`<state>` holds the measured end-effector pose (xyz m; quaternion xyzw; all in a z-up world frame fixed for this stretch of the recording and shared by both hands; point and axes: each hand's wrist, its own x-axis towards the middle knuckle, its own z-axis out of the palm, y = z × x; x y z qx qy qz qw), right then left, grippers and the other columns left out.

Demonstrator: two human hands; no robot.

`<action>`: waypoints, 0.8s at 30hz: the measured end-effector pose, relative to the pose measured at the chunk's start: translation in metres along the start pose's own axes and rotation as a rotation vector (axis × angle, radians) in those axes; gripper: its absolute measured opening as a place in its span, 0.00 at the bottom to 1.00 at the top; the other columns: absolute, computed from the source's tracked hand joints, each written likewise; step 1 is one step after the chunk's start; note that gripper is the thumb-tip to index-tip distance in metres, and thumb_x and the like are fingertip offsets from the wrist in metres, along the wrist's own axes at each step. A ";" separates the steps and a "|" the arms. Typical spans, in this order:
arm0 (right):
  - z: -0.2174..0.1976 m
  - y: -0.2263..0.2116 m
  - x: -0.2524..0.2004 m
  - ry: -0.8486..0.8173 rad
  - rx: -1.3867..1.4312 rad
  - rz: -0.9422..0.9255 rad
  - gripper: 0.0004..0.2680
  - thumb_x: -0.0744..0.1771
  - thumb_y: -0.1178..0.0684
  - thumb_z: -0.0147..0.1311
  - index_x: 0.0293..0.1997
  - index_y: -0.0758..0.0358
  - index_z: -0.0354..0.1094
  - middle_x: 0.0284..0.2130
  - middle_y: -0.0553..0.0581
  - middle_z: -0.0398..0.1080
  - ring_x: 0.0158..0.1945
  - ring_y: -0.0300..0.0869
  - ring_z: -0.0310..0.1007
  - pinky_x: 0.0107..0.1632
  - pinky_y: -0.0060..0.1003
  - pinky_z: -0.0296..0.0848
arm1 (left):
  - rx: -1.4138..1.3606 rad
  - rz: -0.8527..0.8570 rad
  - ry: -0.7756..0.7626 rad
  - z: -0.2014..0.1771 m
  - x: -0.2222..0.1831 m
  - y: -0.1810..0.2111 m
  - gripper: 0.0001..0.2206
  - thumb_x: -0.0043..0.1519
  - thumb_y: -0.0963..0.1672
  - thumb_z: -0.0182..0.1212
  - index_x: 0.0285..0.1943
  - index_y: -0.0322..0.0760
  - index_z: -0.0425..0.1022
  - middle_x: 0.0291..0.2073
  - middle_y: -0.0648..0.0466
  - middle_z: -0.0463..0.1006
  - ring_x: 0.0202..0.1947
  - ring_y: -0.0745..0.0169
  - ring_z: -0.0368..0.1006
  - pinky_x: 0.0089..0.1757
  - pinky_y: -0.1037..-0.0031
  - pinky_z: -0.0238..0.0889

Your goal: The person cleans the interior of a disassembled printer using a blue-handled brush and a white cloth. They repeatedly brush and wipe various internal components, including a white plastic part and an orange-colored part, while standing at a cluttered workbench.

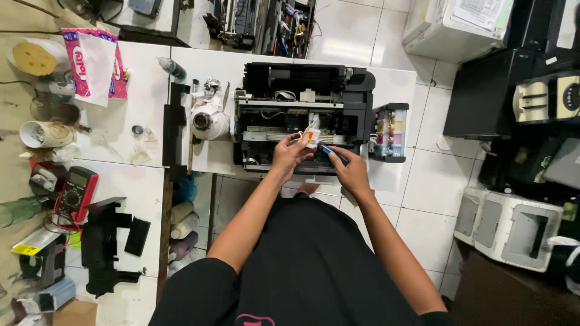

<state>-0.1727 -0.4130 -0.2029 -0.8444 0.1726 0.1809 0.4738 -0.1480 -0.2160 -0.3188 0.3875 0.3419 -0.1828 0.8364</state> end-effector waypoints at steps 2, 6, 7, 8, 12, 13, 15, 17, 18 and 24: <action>0.000 0.003 0.002 0.005 -0.003 0.006 0.10 0.70 0.42 0.60 0.58 0.38 0.82 0.45 0.56 0.83 0.51 0.57 0.81 0.52 0.47 0.75 | -0.002 -0.003 -0.004 0.002 -0.005 0.002 0.26 0.62 0.39 0.75 0.69 0.37 0.68 0.48 0.33 0.83 0.39 0.31 0.85 0.43 0.49 0.85; -0.004 0.008 0.005 0.006 -0.019 0.004 0.10 0.70 0.41 0.60 0.57 0.35 0.82 0.44 0.56 0.82 0.51 0.58 0.80 0.51 0.48 0.75 | 0.015 0.005 -0.047 0.010 -0.018 0.015 0.30 0.63 0.38 0.73 0.74 0.41 0.66 0.49 0.32 0.82 0.40 0.33 0.85 0.43 0.52 0.86; -0.004 0.005 0.003 0.006 -0.020 0.004 0.10 0.70 0.41 0.60 0.57 0.35 0.82 0.44 0.56 0.82 0.51 0.58 0.80 0.51 0.48 0.75 | 0.014 0.005 -0.047 0.010 -0.015 0.014 0.30 0.63 0.38 0.73 0.74 0.41 0.66 0.49 0.32 0.82 0.40 0.33 0.85 0.43 0.52 0.86; -0.005 0.002 0.002 0.006 -0.021 -0.005 0.10 0.70 0.42 0.60 0.57 0.36 0.82 0.44 0.58 0.82 0.51 0.60 0.80 0.51 0.49 0.75 | 0.029 0.008 -0.055 0.010 -0.013 0.012 0.28 0.63 0.38 0.73 0.73 0.41 0.69 0.49 0.33 0.82 0.40 0.34 0.86 0.43 0.53 0.86; -0.005 0.002 0.002 0.017 -0.050 -0.047 0.10 0.70 0.42 0.59 0.58 0.38 0.82 0.42 0.59 0.82 0.49 0.60 0.80 0.52 0.50 0.75 | 0.048 0.011 -0.076 0.011 -0.006 0.008 0.26 0.64 0.38 0.72 0.73 0.40 0.73 0.50 0.33 0.83 0.40 0.35 0.86 0.43 0.55 0.86; -0.006 0.004 0.004 0.017 -0.050 -0.047 0.10 0.70 0.42 0.59 0.58 0.38 0.82 0.42 0.59 0.82 0.49 0.60 0.80 0.52 0.50 0.75 | 0.048 0.011 -0.076 0.009 -0.002 0.004 0.26 0.64 0.38 0.72 0.73 0.40 0.73 0.50 0.33 0.83 0.40 0.35 0.86 0.43 0.55 0.86; -0.009 0.007 0.007 0.014 -0.089 -0.091 0.11 0.70 0.42 0.59 0.58 0.38 0.81 0.43 0.61 0.81 0.51 0.63 0.79 0.53 0.53 0.75 | 0.063 0.019 -0.088 0.006 0.008 -0.003 0.24 0.64 0.39 0.73 0.72 0.40 0.76 0.50 0.33 0.83 0.40 0.34 0.86 0.43 0.54 0.86; -0.012 0.011 0.009 0.024 -0.126 -0.133 0.11 0.70 0.43 0.60 0.58 0.39 0.82 0.41 0.62 0.81 0.50 0.64 0.79 0.53 0.54 0.75 | 0.088 0.030 -0.097 0.006 0.010 -0.002 0.24 0.64 0.40 0.74 0.71 0.40 0.76 0.50 0.33 0.83 0.39 0.34 0.86 0.42 0.53 0.86; -0.013 0.014 0.010 0.034 -0.163 -0.174 0.10 0.70 0.44 0.61 0.57 0.40 0.82 0.39 0.64 0.80 0.49 0.64 0.79 0.52 0.55 0.75 | 0.113 0.039 -0.105 0.006 0.010 -0.002 0.24 0.64 0.40 0.75 0.70 0.41 0.77 0.50 0.34 0.83 0.39 0.34 0.86 0.42 0.52 0.86; -0.020 0.022 0.020 0.057 -0.308 -0.361 0.09 0.70 0.46 0.61 0.55 0.41 0.82 0.34 0.62 0.75 0.42 0.62 0.79 0.49 0.51 0.76 | 0.195 0.061 -0.160 0.009 0.006 0.008 0.23 0.64 0.39 0.74 0.69 0.38 0.78 0.50 0.34 0.83 0.39 0.34 0.85 0.43 0.51 0.86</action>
